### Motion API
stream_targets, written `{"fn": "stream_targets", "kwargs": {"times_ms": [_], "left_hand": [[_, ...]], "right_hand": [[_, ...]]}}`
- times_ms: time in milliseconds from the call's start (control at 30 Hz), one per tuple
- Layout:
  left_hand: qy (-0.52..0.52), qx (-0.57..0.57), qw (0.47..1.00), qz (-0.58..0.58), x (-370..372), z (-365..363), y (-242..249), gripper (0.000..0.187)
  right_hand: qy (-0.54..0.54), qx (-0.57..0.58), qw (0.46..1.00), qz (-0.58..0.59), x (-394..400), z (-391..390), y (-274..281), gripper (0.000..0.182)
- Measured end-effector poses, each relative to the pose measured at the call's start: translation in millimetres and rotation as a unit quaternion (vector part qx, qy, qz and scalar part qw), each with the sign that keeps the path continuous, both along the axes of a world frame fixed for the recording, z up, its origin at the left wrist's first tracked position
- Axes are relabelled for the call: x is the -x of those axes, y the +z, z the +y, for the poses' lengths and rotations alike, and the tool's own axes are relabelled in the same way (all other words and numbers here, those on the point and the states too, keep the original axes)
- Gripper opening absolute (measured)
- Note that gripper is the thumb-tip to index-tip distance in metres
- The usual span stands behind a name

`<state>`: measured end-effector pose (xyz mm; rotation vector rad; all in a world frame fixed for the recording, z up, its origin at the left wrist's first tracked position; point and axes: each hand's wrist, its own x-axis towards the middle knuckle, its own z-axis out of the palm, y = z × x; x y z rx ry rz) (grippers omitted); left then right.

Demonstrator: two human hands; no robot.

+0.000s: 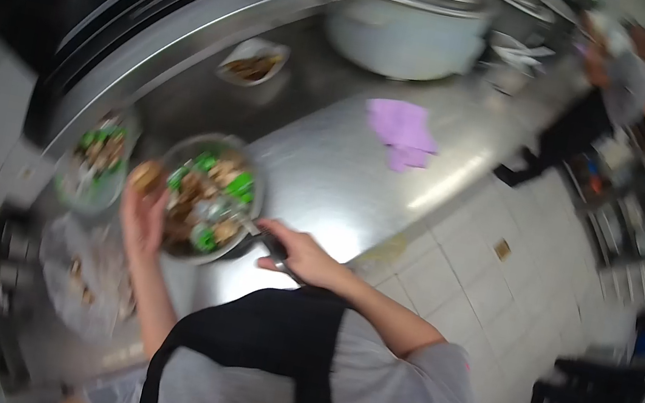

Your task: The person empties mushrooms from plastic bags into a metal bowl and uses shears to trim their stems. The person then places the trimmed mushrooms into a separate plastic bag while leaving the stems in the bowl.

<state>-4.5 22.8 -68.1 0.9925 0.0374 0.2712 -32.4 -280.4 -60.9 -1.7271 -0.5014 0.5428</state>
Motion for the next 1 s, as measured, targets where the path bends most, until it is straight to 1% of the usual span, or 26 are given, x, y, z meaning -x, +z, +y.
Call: {"fn": "stream_targets", "kwargs": {"times_ms": [33,67,100,133,167,200,267,300,333,367,433,467,500,567,600,633,700,767,800,833,867,900,967,1000], "left_hand": [[-0.018,0.072,0.997,0.007,-4,-12,-3,0.045],[-0.059,0.131,0.990,-0.004,-6,-24,0,0.045],[-0.091,0.164,0.982,-0.022,-9,-32,0,0.044],[-0.089,0.162,0.982,-0.025,-9,-38,1,0.044],[-0.097,0.163,0.981,-0.028,-7,-40,2,0.044],[-0.079,0.163,0.983,-0.034,-5,-43,6,0.044],[-0.063,0.116,0.991,-0.004,-5,-50,15,0.045],[-0.059,0.119,0.991,-0.004,-7,-51,13,0.045],[-0.042,0.076,0.996,0.006,-6,-49,13,0.045],[-0.024,0.031,0.999,0.016,-5,-47,13,0.044],[-0.024,0.022,0.999,0.012,-5,-45,10,0.042],[-0.028,0.015,0.999,0.006,-5,-45,9,0.039],[-0.027,0.015,0.999,0.009,-4,-47,8,0.039],[-0.011,0.000,1.000,0.028,-5,-48,12,0.037],[-0.010,-0.001,1.000,0.029,-4,-48,12,0.037],[-0.011,0.008,0.999,0.030,-5,-47,12,0.037],[-0.011,0.018,0.999,0.038,-4,-49,9,0.037],[0.052,-0.059,0.995,0.065,-5,-49,7,0.039],[0.053,-0.059,0.995,0.065,-5,-48,6,0.039],[0.061,0.019,0.995,0.071,-6,-45,5,0.037],[0.068,0.097,0.990,0.075,-6,-42,4,0.034],[0.071,0.098,0.990,0.073,-6,-36,-3,0.034],[0.061,0.139,0.981,0.122,-4,-24,-21,0.029],[0.066,0.139,0.981,0.122,-3,-24,-21,0.029]], "right_hand": [[-0.001,-0.004,0.997,-0.073,-3,2,-9,0.063],[-0.002,0.018,0.996,-0.084,-5,3,2,0.068],[-0.014,0.022,0.995,-0.099,-6,2,0,0.069],[-0.044,0.024,0.992,-0.120,-5,2,3,0.070],[-0.057,0.085,0.988,-0.114,-3,1,3,0.073],[-0.058,0.105,0.986,-0.116,-2,0,7,0.075],[-0.062,0.129,0.982,-0.120,-4,-1,12,0.076],[-0.073,0.139,0.975,-0.157,-7,-2,11,0.078],[-0.086,0.148,0.966,-0.192,-6,-1,10,0.079],[-0.083,0.148,0.967,-0.191,-6,0,12,0.079],[-0.080,0.185,0.950,-0.237,-10,-2,18,0.080],[-0.083,0.185,0.943,-0.265,-12,-2,16,0.080],[-0.081,0.185,0.944,-0.262,-12,-3,15,0.080],[-0.078,0.205,0.926,-0.308,-18,1,18,0.080],[-0.058,0.230,0.909,-0.343,-21,0,20,0.078],[-0.057,0.229,0.909,-0.344,-24,0,20,0.078],[-0.050,0.255,0.886,-0.383,-28,-1,17,0.077],[-0.044,0.254,0.890,-0.375,-31,-3,17,0.076],[-0.055,0.224,0.914,-0.335,-32,-3,16,0.075],[-0.066,0.195,0.933,-0.295,-33,-3,16,0.075],[-0.081,0.189,0.942,-0.264,-33,-3,11,0.073],[-0.078,0.188,0.942,-0.267,-33,-2,8,0.073],[-0.080,0.188,0.951,-0.232,-31,2,1,0.073],[-0.078,0.157,0.963,-0.206,-29,4,-4,0.073]]}}
